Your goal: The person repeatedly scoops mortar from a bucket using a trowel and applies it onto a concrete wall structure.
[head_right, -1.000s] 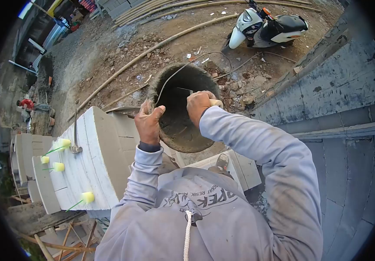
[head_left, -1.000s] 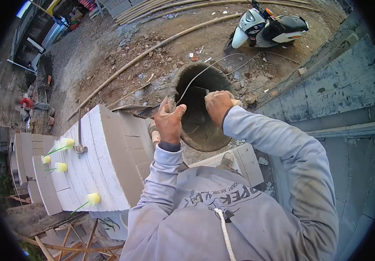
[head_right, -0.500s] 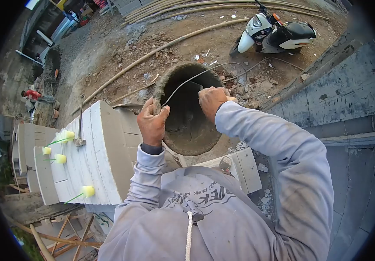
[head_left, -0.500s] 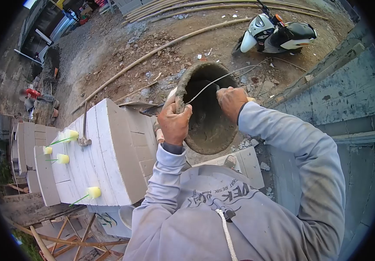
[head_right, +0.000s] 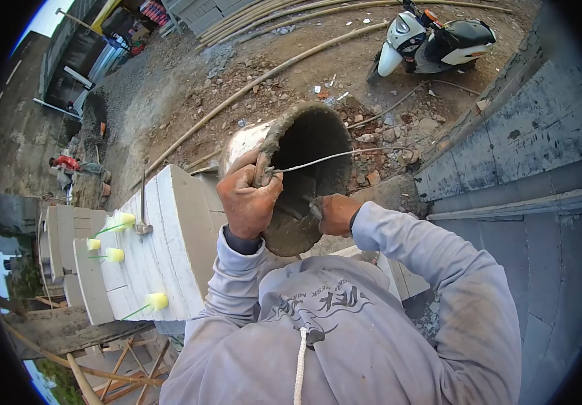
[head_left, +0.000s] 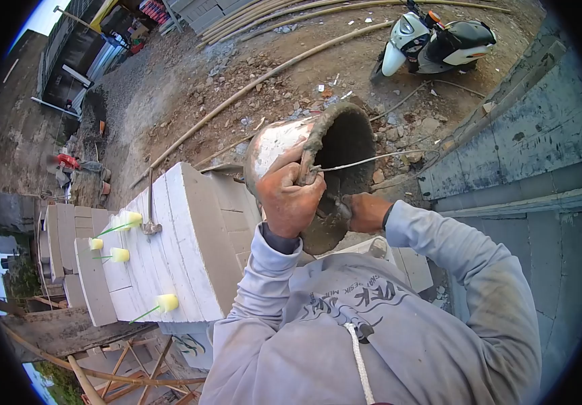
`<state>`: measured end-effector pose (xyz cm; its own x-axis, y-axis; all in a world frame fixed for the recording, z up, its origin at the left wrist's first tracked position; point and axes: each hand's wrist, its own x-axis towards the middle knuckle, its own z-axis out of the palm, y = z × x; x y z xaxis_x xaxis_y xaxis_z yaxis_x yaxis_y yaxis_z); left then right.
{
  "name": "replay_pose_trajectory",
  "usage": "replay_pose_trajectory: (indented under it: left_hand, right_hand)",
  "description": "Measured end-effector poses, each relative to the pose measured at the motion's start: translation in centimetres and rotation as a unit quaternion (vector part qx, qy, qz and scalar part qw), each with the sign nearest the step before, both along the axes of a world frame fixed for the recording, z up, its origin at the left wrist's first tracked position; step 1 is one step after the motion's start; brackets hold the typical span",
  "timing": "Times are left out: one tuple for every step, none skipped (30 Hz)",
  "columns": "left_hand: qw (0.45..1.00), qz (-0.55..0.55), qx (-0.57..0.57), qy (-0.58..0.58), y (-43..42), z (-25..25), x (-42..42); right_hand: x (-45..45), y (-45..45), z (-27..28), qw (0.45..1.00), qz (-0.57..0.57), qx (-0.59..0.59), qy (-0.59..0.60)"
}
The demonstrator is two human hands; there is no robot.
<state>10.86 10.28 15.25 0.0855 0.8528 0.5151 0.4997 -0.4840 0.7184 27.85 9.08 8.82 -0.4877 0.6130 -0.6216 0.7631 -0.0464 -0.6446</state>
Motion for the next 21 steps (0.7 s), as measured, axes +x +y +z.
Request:
replay_pose_trajectory:
  left_hand:
    - [1.000,-0.006,0.017,0.001,0.3,0.4,-0.1]
    - [1.000,-0.004,0.008,0.002,0.0,0.7,-0.2]
    - [1.000,-0.001,0.002,0.002,0.0,0.9,-0.2]
    - [1.000,0.002,-0.001,0.002,0.1,1.2,-0.3]
    - [1.000,0.000,0.017,-0.003,0.2,1.2,-0.6]
    - [0.999,-0.003,0.035,-0.009,0.3,1.0,-0.8]
    - [0.998,-0.005,0.057,-0.017,0.6,1.1,-1.1]
    - [0.999,0.014,0.036,-0.028,0.6,1.4,-1.3]
    - [0.999,0.034,0.011,-0.037,-0.1,1.8,-1.6]
    - [0.997,0.053,-0.014,-0.047,-0.8,1.9,-2.0]
    - [0.996,0.065,-0.010,-0.060,-1.1,1.6,-2.5]
    - [0.994,0.079,-0.007,-0.075,-1.2,0.9,-3.0]
    - [0.992,0.092,-0.003,-0.091,-1.6,0.5,-3.3]
    - [0.986,0.115,-0.015,-0.116,-1.8,0.9,-3.1]
    - [0.983,0.122,-0.007,-0.136,-1.9,0.6,-3.5]
    - [0.979,0.128,-0.001,-0.159,-1.8,-0.3,-4.1]
    - [0.973,0.133,0.008,-0.186,-1.2,-1.2,-4.5]
    - [0.954,0.152,-0.020,-0.257,-0.9,-1.9,-4.6]
    - [0.950,0.144,-0.039,-0.275,-0.6,-2.3,-5.4]
    - [0.926,0.138,-0.068,-0.345,-0.1,-3.3,-5.9]
    - [0.896,0.131,-0.095,-0.413,0.2,-4.3,-6.5]
  right_hand:
    - [-0.3,0.1,0.0,1.000,0.006,-0.007,0.010]
    - [-0.8,-0.3,-0.1,0.999,0.011,-0.020,0.024]
    - [-1.3,-0.6,0.0,0.999,0.015,-0.030,0.037]
    - [-1.7,-0.9,0.6,0.998,0.005,-0.004,0.061]
    - [-2.3,-0.9,1.3,0.997,-0.002,-0.024,0.073]
    - [-2.7,-0.8,2.0,0.996,-0.009,-0.044,0.083]
    - [-2.9,-0.6,2.7,0.994,-0.015,-0.060,0.091]
    - [-3.0,-0.3,3.3,0.993,0.003,-0.029,0.113]
    - [-3.1,0.2,3.6,0.992,0.016,-0.038,0.123]
    - [-3.1,0.8,3.8,0.990,0.029,-0.048,0.132]
    - [-3.2,1.5,4.0,0.988,0.043,-0.056,0.140]
    - [-3.2,1.9,4.3,0.984,0.018,-0.052,0.171]
    - [-3.2,2.2,4.5,0.978,-0.008,-0.050,0.200]
    - [-3.1,2.7,4.7,0.971,-0.037,-0.045,0.230]
    - [-3.0,3.1,4.9,0.973,-0.035,-0.036,0.227]
    - [-2.8,3.5,5.1,0.974,-0.034,-0.028,0.221]
    - [-2.2,4.2,5.3,0.977,-0.033,-0.016,0.212]
    - [-1.5,4.4,5.6,0.980,-0.033,-0.024,0.196]
    - [-0.8,4.6,5.9,0.983,-0.033,-0.034,0.180]
    - [-0.2,4.6,6.0,0.985,-0.033,-0.044,0.165]
    - [0.6,4.6,5.5,0.985,-0.025,0.001,0.173]
